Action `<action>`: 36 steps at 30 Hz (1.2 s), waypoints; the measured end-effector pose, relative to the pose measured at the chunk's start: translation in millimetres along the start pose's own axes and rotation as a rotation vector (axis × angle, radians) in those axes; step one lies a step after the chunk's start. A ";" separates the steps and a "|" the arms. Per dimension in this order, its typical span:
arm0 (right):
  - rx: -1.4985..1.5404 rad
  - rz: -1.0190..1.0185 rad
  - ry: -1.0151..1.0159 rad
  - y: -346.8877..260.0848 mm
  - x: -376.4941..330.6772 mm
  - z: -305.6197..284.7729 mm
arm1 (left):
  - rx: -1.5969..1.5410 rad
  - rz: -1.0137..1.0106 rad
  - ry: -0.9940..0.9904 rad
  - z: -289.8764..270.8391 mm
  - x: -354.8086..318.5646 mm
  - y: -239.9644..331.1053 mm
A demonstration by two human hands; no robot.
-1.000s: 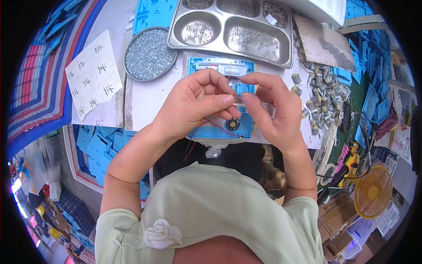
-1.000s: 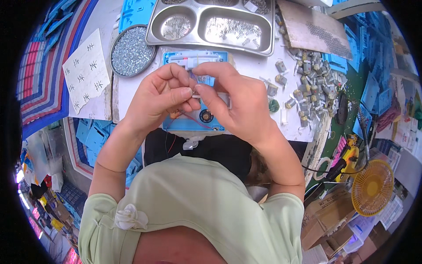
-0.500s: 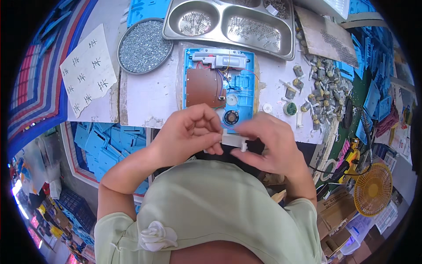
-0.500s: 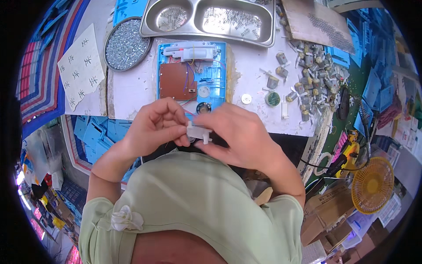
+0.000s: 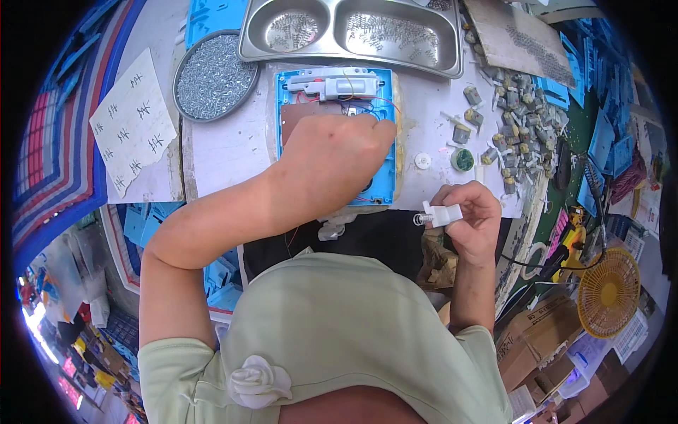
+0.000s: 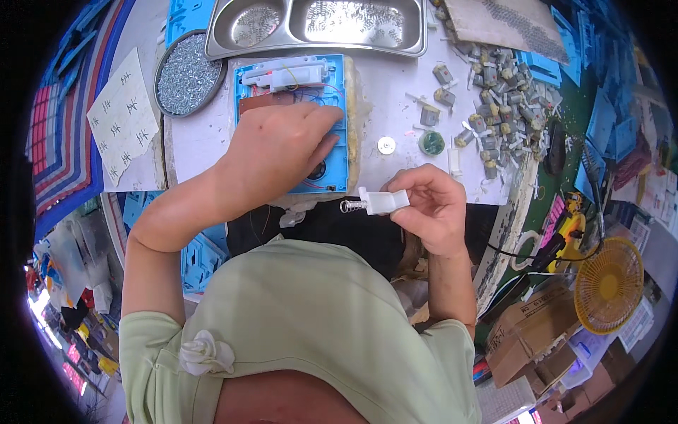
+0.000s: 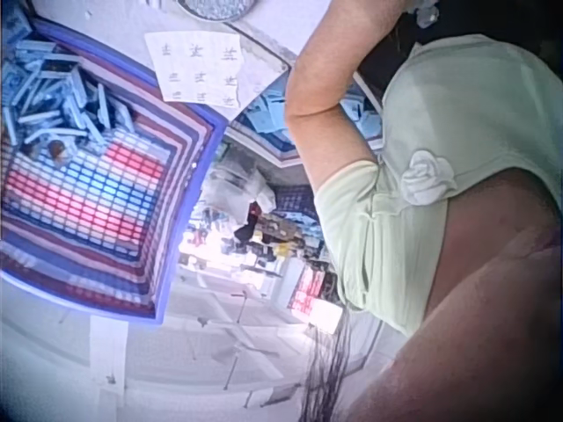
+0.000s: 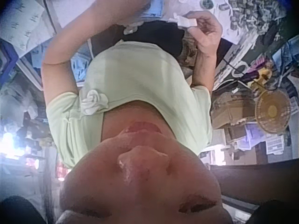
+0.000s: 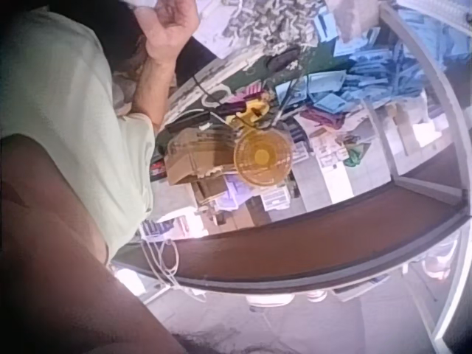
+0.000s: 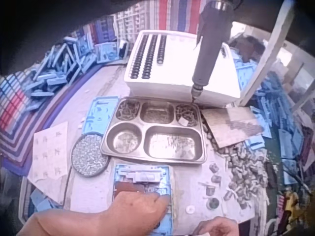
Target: Soldering internal components and using an electric screwdriver to assemble a blue plastic electronic device housing.
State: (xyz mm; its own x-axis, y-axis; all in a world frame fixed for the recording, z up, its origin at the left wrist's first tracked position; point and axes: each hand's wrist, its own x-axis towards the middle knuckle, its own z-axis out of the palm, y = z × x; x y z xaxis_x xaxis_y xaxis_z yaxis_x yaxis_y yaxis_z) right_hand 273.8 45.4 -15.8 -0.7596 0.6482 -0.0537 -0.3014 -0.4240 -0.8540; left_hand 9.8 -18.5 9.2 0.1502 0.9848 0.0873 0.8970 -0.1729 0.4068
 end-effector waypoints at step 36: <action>-1.217 -0.491 -0.252 -2.1 97.8 18.0 | -0.546 -0.137 0.546 22.4 -41.5 -24.9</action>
State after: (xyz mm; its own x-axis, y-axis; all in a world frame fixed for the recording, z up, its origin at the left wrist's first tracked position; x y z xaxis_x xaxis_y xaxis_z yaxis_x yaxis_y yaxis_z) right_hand 189.8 98.3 -9.9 -0.8460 0.3803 0.3736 0.0299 0.7335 -0.6790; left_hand -9.4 -54.7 -25.0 -0.2998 0.8744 0.3816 0.5403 -0.1741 0.8233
